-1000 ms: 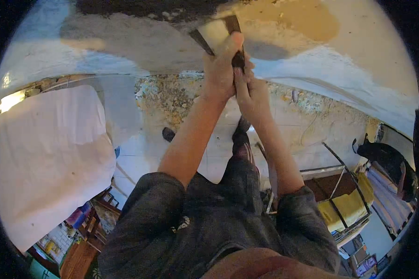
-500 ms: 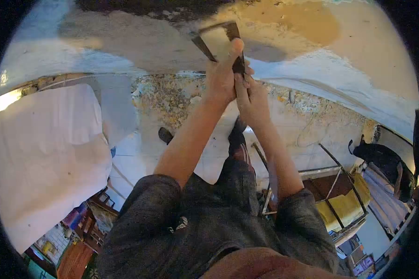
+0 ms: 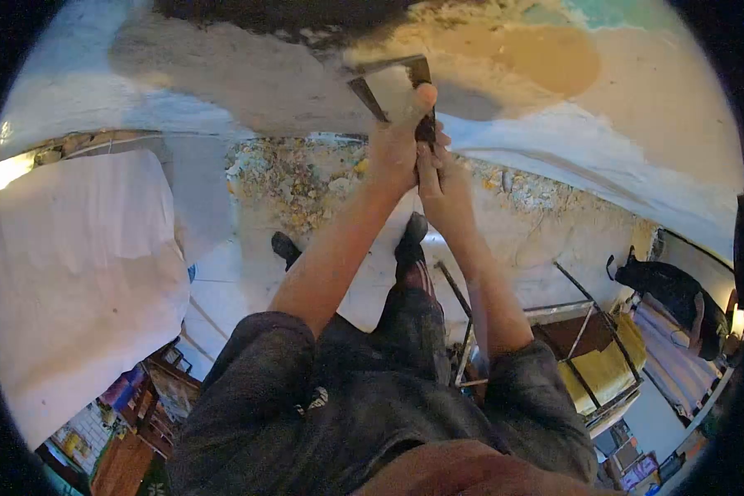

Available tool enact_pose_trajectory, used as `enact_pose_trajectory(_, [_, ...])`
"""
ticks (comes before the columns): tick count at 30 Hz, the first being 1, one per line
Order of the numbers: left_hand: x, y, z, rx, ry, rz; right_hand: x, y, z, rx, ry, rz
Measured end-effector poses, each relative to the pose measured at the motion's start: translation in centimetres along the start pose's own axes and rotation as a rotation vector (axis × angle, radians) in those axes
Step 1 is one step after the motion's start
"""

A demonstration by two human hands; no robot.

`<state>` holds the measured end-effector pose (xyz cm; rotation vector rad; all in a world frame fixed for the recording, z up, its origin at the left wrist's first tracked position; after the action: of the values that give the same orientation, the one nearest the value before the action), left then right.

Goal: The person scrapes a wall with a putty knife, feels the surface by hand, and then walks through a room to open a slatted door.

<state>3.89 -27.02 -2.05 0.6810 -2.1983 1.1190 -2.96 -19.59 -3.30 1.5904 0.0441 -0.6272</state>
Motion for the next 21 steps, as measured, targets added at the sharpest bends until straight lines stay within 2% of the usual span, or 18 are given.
enact_pose_trajectory(2, [0.9, -1.4, 0.4, 0.069, 0.156, 0.009, -0.8, 2.5, 2.5, 0.006, 0.068, -0.081])
enact_pose_trajectory(3, [1.7, -2.7, 0.5, 0.033, 0.212, 0.066, -1.3, 3.2, 2.8, 0.035, 0.133, -0.171])
enact_pose_trajectory(6, [1.2, -1.6, -0.6, 0.005, 0.122, 0.077, -1.3, 2.4, 1.2, 0.096, 0.173, -0.202])
enact_pose_trajectory(7, [0.8, -0.7, -0.7, -0.026, 0.095, 0.063, -0.6, 1.8, 0.4, 0.068, 0.094, -0.129])
enact_pose_trajectory(10, [1.5, -1.9, 0.0, -0.042, 0.112, 0.004, -1.2, 2.8, 1.8, 0.047, 0.127, -0.243])
enact_pose_trajectory(11, [2.5, -3.5, -0.3, -0.003, 0.191, 0.029, -1.9, 5.3, 2.8, 0.082, 0.194, -0.222])
enact_pose_trajectory(12, [2.2, -2.8, -0.8, -0.01, 0.183, 0.019, -1.6, 3.9, 1.8, 0.09, 0.202, -0.23])
enact_pose_trajectory(13, [1.5, -1.9, -1.0, -0.019, 0.096, 0.062, -0.8, 1.6, 0.7, 0.0, 0.108, -0.17])
enact_pose_trajectory(15, [1.4, -0.9, -0.7, 0.03, -0.037, 0.051, 0.0, 2.4, -0.1, 0.03, 0.005, -0.008])
enact_pose_trajectory(16, [1.0, -1.3, -0.3, 0.035, -0.033, 0.051, -0.4, 3.0, 0.6, 0.024, 0.003, -0.007])
enact_pose_trajectory(18, [1.7, -2.8, -0.4, -0.058, 0.22, 0.001, -2.1, 4.3, 2.2, 0.159, 0.31, -0.233])
enact_pose_trajectory(19, [3.2, -4.1, -1.0, -0.06, 0.107, -0.002, -2.2, 5.3, 2.8, 0.145, 0.286, -0.222])
enact_pose_trajectory(20, [2.8, -3.5, -1.2, -0.063, 0.103, -0.008, -1.8, 5.0, 2.0, 0.149, 0.291, -0.227])
enact_pose_trajectory(21, [2.0, -2.6, -1.3, -0.029, 0.096, 0.033, -1.1, 4.3, 1.0, 0.094, 0.147, -0.129])
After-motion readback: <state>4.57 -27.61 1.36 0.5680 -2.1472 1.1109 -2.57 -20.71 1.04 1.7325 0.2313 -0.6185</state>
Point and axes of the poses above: each hand's wrist, its own z-axis towards the middle knuckle, its own x-axis out of the palm, y = z × x, the point moved 1 cm from there along z, towards the middle knuckle, and after that the axes turned 2 degrees about -x, right-handed, at the moved point
